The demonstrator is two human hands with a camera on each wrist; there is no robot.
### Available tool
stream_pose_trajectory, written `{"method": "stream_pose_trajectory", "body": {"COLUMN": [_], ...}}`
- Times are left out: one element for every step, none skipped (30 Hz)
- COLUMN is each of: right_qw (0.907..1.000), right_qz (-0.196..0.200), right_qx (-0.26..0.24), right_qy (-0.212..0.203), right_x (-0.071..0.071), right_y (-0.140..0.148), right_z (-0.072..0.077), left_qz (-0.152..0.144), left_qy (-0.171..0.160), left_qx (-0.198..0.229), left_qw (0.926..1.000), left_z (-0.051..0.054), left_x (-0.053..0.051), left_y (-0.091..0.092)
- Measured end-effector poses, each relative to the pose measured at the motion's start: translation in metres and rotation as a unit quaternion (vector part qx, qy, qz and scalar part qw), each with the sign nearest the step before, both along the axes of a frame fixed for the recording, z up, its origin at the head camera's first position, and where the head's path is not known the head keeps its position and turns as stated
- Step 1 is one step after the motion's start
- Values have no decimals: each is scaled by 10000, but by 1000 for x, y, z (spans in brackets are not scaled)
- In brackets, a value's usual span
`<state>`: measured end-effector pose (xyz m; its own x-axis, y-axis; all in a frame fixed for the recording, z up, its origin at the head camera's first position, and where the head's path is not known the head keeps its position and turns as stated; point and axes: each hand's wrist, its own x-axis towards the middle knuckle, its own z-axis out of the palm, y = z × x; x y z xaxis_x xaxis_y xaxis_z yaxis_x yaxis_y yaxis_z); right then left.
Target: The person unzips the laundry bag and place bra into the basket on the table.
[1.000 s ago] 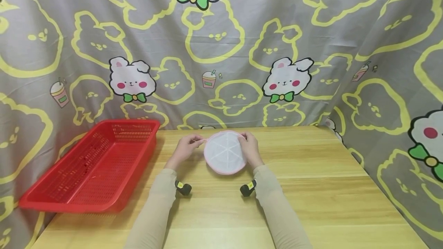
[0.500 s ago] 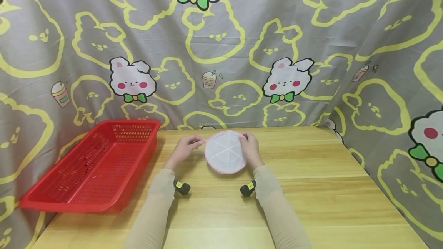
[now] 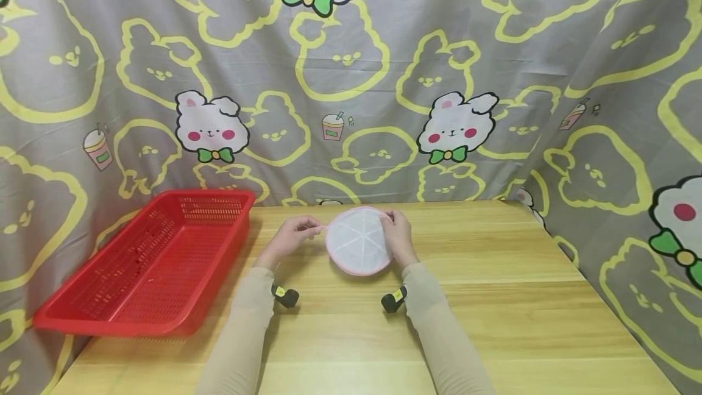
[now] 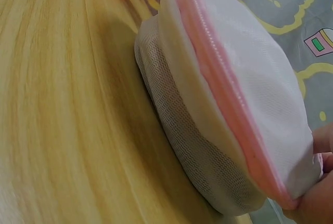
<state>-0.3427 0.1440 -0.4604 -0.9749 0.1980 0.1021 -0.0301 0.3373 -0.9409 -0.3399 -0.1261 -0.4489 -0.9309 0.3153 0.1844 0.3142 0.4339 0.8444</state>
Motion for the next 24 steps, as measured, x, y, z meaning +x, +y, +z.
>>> {"method": "stream_pose_trajectory", "body": {"right_qw": [10000,10000,10000,10000,10000,10000,9999,9999,9999,9999,9999,10000,10000,10000,10000,10000,9999,9999,9999,9998,9998,9997,9996,9994], "right_qz": [-2,-1,-4,-3,-7,-9,-9,-9,-11,0,9,24,39,53,62,81,89,101,116,137,167,204,233,263], "right_qx": [1,-2,-4,-2,10,10,-2,-9,-8,1,1,-5,-14,-4,11,28,35,53,57,57,28,8,-38,-85], "right_qy": [13,27,46,61,79,93,107,118,125,119,111,96,77,50,27,-9,-41,-73,-99,-123,-138,-155,-168,-184], "right_x": [0,0,1,1,1,2,2,2,3,3,3,3,2,2,2,2,2,1,1,1,1,0,0,0], "right_y": [0,0,0,0,0,0,0,0,0,0,0,0,0,0,0,0,0,1,1,2,2,3,3,3], "right_z": [0,0,0,0,0,1,1,1,1,1,2,2,2,2,2,2,3,2,2,3,3,3,3,4], "left_qz": [-14,-28,-43,-61,-75,-93,-107,-115,-116,-108,-86,-60,-24,13,51,86,119,152,186,216,248,278,313,351], "left_qy": [-22,-47,-73,-107,-144,-170,-196,-218,-228,-233,-228,-224,-206,-193,-170,-122,-83,-55,-13,4,42,59,61,75], "left_qx": [6,18,38,62,88,109,130,148,151,150,139,129,110,98,79,53,29,16,-6,-10,-21,-22,-11,-8], "left_qw": [10000,10000,10000,9999,9998,9998,9997,9996,9996,9996,9996,9996,9997,9998,9998,9999,9999,9999,9998,9998,9997,9996,9995,9994], "left_z": [0,0,0,0,0,0,-1,-1,-1,-1,-1,-1,-1,-1,-1,-1,-1,-2,-2,-2,-2,-2,-2,-3], "left_x": [0,0,0,0,0,0,0,0,0,0,0,0,0,-1,-1,-1,0,-1,0,0,0,0,0,0], "left_y": [-1,-1,-1,-2,-2,-3,-3,-3,-3,-3,-3,-3,-2,-2,-1,0,1,2,3,3,4,5,6,6]}}
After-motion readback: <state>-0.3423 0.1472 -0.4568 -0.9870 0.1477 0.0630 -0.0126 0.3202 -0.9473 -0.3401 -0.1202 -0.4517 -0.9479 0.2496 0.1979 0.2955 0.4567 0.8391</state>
